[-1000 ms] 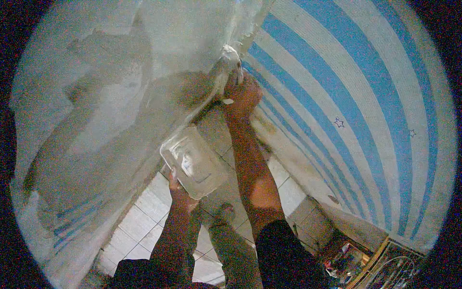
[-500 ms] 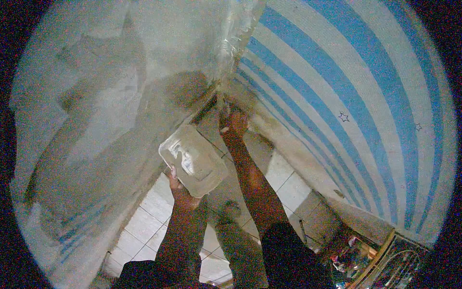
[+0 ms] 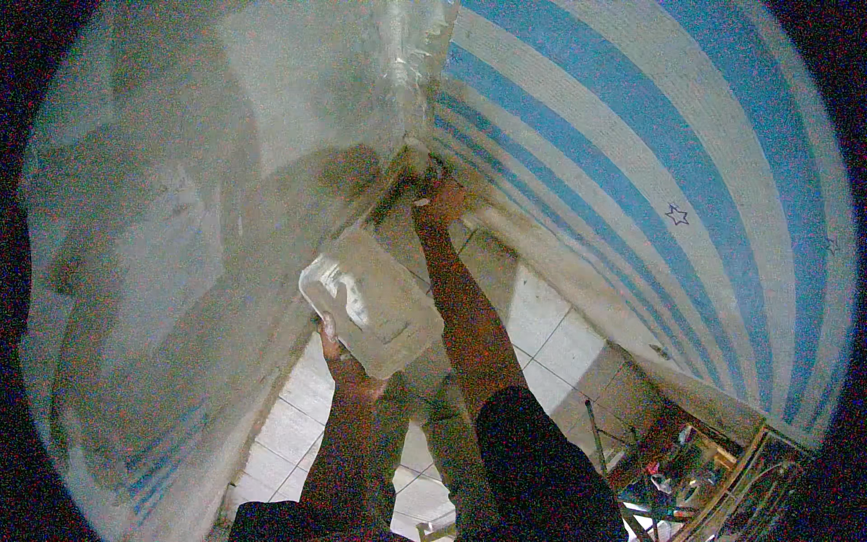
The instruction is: Applying plaster or putty to a wall using a putty knife to repair or smooth the surface.
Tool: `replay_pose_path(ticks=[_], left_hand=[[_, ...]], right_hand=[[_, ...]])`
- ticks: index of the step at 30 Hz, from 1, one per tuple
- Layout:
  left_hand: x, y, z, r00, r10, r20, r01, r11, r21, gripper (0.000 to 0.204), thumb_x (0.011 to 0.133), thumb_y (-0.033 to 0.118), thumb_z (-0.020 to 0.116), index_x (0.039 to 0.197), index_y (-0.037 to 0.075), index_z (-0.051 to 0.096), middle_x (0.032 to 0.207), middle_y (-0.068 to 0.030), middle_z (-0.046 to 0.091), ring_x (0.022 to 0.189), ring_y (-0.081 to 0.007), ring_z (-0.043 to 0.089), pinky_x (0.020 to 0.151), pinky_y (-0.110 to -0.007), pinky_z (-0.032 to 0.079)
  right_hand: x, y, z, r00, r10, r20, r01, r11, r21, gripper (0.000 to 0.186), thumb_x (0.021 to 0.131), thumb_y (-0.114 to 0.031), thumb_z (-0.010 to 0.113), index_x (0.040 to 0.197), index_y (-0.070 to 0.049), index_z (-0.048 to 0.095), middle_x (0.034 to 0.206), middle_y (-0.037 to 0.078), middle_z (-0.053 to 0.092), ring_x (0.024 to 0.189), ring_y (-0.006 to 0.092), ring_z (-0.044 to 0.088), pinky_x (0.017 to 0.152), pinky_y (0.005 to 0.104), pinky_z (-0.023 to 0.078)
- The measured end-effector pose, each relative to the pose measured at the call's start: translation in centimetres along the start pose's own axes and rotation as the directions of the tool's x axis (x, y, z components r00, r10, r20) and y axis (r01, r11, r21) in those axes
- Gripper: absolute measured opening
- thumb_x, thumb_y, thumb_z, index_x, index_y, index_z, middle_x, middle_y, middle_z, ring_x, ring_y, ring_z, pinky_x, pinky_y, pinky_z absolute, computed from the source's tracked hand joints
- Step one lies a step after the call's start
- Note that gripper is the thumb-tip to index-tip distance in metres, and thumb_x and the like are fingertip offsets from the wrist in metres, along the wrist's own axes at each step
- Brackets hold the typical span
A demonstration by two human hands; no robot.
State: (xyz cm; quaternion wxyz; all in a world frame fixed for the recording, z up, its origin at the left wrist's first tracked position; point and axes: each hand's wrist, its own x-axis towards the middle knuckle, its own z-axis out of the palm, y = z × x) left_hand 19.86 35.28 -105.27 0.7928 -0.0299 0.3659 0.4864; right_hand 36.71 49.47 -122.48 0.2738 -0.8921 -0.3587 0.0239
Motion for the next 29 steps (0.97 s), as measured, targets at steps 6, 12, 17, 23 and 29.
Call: replay_pose_path(ticks=[6, 12, 17, 23, 29], left_hand=[[0.7, -1.2, -1.2, 0.999, -0.035, -0.029, 0.034, 0.998, -0.06, 0.068, 0.087, 0.052, 0.045, 0.138, 0.011, 0.029, 0.129, -0.0141, 0.044, 0.116, -0.035, 0.047, 0.094, -0.055, 0.042], [0.7, -1.5, -1.6, 0.997, -0.042, -0.063, 0.039, 0.998, -0.051, 0.065, 0.088, 0.049, 0.045, 0.136, 0.008, 0.032, 0.126, -0.0145, 0.046, 0.115, -0.0336, 0.048, 0.094, -0.052, 0.042], [0.5, -1.1, -1.2, 0.99, -0.041, -0.135, 0.047, 0.998, 0.04, 0.064, 0.088, 0.046, 0.046, 0.137, 0.007, 0.031, 0.127, -0.0141, 0.045, 0.116, -0.0327, 0.047, 0.095, -0.05, 0.041], [-0.1, -3.7, -3.1, 0.984, -0.078, -0.159, 0.091, 0.993, 0.077, 0.062, 0.089, 0.043, 0.046, 0.138, 0.008, 0.03, 0.129, -0.0135, 0.043, 0.118, -0.0305, 0.046, 0.095, -0.049, 0.042], [-1.8, -5.2, -1.4, 0.991, -0.048, -0.123, 0.077, 0.967, 0.243, 0.067, 0.085, 0.047, 0.05, 0.14, 0.016, 0.028, 0.131, -0.0097, 0.042, 0.12, -0.029, 0.045, 0.097, -0.048, 0.041]], right_hand=[[-0.4, 2.8, -3.2, 0.934, -0.343, -0.096, 0.345, 0.938, 0.007, 0.042, 0.069, -0.012, 0.067, 0.109, -0.007, 0.058, 0.081, 0.016, 0.064, 0.073, 0.0366, 0.062, 0.064, 0.0434, 0.049], [-1.4, 5.4, -8.3, 0.952, -0.3, 0.06, 0.287, 0.943, 0.168, 0.038, 0.075, -0.011, 0.066, 0.111, -0.009, 0.056, 0.089, 0.014, 0.065, 0.076, 0.0306, 0.062, 0.069, 0.0375, 0.049], [-0.6, 4.8, -16.6, 0.767, -0.102, 0.634, -0.629, 0.077, 0.773, 0.02, 0.087, -0.014, 0.056, 0.106, -0.006, 0.057, 0.092, 0.006, 0.065, 0.086, 0.0151, 0.058, 0.07, 0.028, 0.046], [-2.8, 5.2, -24.2, 0.684, -0.086, 0.724, -0.444, 0.738, 0.507, 0.023, 0.093, -0.024, 0.048, 0.095, -0.004, 0.06, 0.092, 0.001, 0.06, 0.085, 0.011, 0.052, 0.078, 0.026, 0.042], [-4.9, 7.8, -25.0, 0.575, -0.088, 0.814, -0.547, 0.699, 0.461, 0.031, 0.086, -0.035, 0.061, 0.095, -0.005, 0.06, 0.091, -0.002, 0.058, 0.085, 0.0101, 0.05, 0.079, 0.0261, 0.04]])
